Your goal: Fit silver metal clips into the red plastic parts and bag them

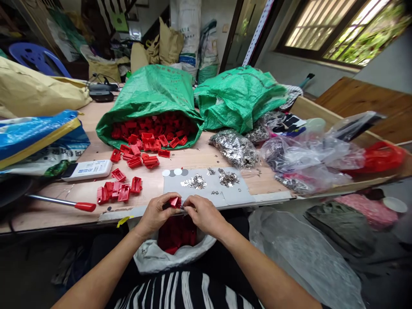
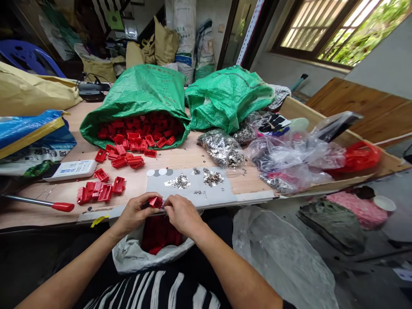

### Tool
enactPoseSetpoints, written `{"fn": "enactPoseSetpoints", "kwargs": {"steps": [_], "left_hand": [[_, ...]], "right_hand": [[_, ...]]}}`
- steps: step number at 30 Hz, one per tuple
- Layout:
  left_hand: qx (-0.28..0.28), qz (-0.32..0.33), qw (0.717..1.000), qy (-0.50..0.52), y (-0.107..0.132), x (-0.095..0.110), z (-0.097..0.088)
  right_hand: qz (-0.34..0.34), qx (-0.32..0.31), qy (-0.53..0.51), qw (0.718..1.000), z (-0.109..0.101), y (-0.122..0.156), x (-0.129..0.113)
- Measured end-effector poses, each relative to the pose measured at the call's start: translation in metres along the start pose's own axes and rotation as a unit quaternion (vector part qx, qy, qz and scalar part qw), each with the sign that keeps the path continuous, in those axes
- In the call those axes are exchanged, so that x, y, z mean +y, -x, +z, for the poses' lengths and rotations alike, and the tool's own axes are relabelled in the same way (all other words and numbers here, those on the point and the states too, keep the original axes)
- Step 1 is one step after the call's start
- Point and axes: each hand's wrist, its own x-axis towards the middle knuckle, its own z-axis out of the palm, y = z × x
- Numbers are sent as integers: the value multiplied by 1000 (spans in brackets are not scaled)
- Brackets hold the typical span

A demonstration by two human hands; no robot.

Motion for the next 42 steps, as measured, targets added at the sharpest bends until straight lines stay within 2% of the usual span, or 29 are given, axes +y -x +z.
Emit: {"fn": "enactPoseSetpoints", "kwargs": {"steps": [6,10,12,15,19,23,26,34,38,40,42], "left_hand": [[-11,-18,997,71,3,-1,-3],[23,-40,988,149,4,6,2],[56,-61,971,226,6,14,5],[91,-111,917,373,9,28,9],[70,-189,823,531,15,40,10],[73,-260,740,616,21,44,11],[72,-288,708,641,23,49,12],[64,-284,684,669,25,59,23],[69,-289,686,664,29,57,26],[58,-280,706,648,32,53,26],[43,-261,761,593,37,46,27]], "right_hand": [[-56,36,-50,997,-5,10,12],[-71,38,-45,996,-7,17,16],[-68,22,-57,996,-8,20,15],[-72,-18,-95,993,-9,22,10],[-94,-32,-111,989,-7,21,0],[-108,-16,-121,987,-6,21,-7],[-119,1,-117,986,-7,22,-10],[-127,79,-137,979,-2,21,-7],[-115,59,-171,977,-2,20,-5],[-102,32,-180,978,-3,20,-3],[-91,20,-178,980,-2,20,-2]]}}
